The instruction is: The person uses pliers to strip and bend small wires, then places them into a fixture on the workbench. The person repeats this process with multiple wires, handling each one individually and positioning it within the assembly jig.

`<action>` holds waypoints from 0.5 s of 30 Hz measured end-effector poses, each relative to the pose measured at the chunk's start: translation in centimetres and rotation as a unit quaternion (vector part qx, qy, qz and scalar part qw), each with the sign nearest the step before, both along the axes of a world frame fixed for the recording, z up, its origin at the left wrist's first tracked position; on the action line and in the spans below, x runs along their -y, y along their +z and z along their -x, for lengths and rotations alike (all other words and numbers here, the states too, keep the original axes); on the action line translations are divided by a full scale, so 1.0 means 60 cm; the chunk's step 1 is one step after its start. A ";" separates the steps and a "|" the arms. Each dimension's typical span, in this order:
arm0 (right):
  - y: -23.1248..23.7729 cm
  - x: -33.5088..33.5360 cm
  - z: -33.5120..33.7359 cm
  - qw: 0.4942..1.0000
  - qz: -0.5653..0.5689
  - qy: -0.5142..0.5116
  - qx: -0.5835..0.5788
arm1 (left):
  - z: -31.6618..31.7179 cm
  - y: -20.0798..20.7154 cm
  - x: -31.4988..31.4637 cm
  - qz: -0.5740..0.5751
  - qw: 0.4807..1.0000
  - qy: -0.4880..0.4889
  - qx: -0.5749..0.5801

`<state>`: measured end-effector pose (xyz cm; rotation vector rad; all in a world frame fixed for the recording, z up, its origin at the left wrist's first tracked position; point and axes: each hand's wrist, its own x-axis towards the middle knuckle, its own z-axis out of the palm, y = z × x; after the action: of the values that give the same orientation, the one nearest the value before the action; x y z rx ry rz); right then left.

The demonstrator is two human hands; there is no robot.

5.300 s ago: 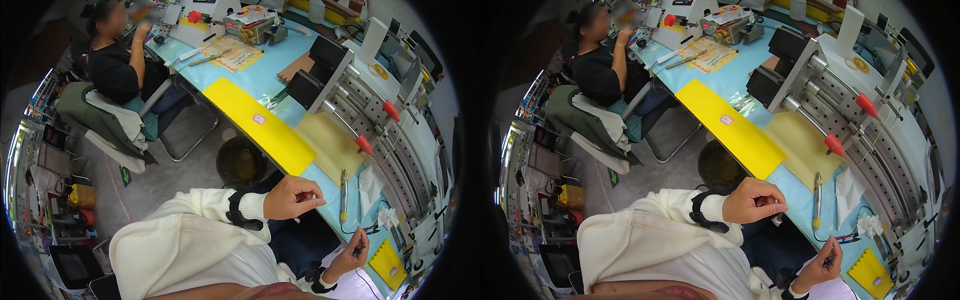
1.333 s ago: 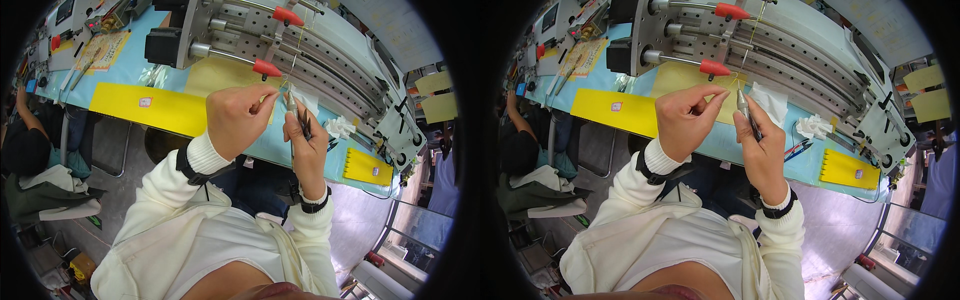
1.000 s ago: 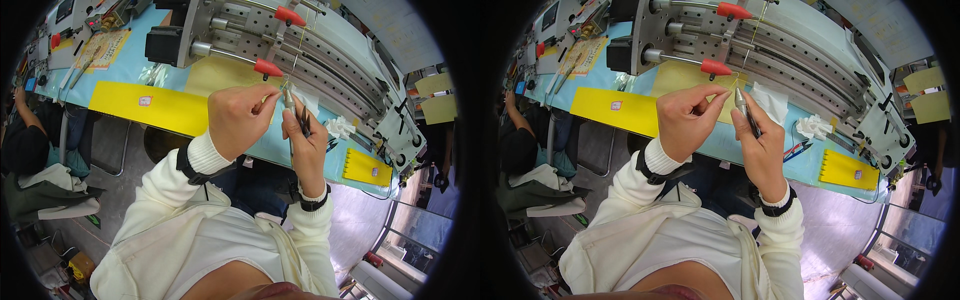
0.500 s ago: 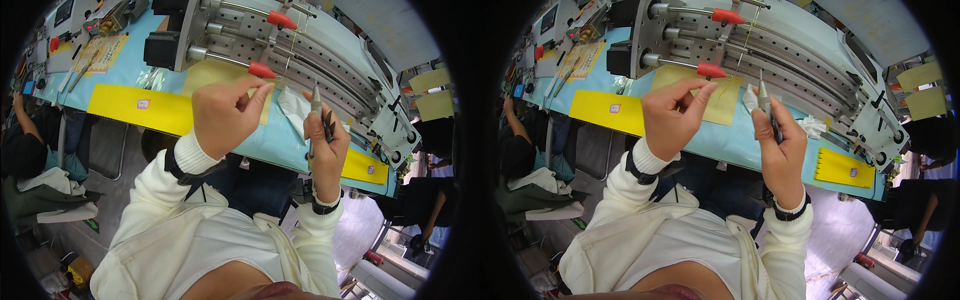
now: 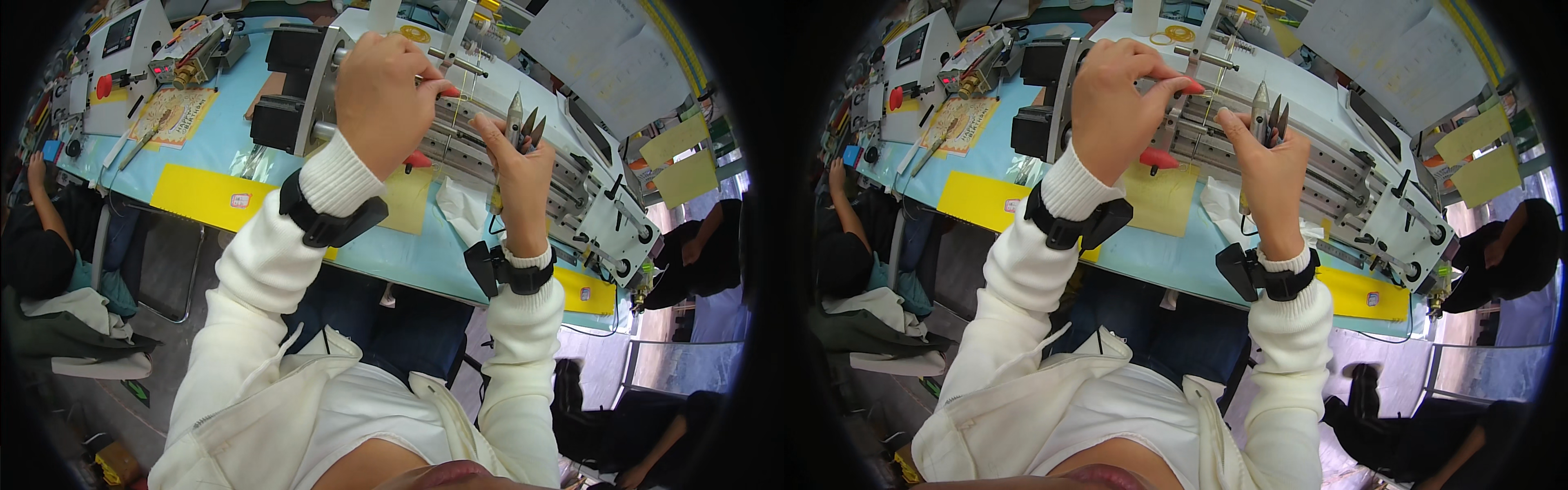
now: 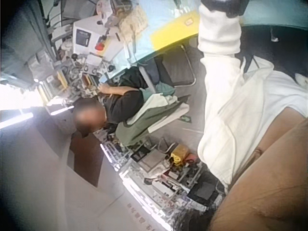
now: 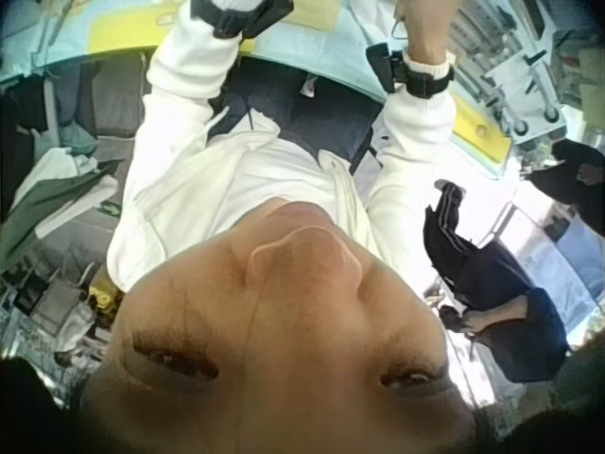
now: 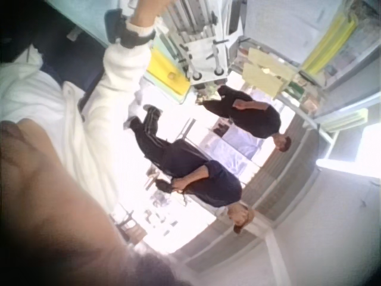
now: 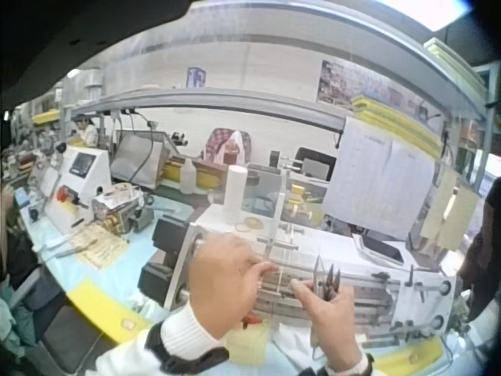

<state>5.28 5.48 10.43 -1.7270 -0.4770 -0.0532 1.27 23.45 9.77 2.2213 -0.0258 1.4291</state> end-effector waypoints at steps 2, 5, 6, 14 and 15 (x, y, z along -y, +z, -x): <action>-0.007 0.003 -0.006 1.000 -0.005 0.012 -0.028 | 0.015 -0.013 -0.003 -0.046 0.998 0.051 0.009; -0.017 -0.007 -0.016 0.998 -0.037 0.005 -0.055 | 0.033 -0.032 0.005 -0.069 0.997 0.041 0.000; -0.021 -0.012 -0.016 0.995 -0.077 0.010 -0.058 | 0.038 -0.036 0.009 -0.065 0.997 0.024 -0.012; -0.038 -0.039 -0.010 0.977 -0.189 0.028 -0.094 | 0.042 -0.046 0.038 -0.058 0.992 -0.101 -0.047; -0.040 -0.043 -0.007 0.979 -0.187 0.021 -0.079 | 0.042 -0.046 0.038 -0.055 0.991 -0.107 -0.053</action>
<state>5.71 8.04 8.04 -1.3395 -0.3597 0.0243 -1.23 21.17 7.02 2.3005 -0.3052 1.2188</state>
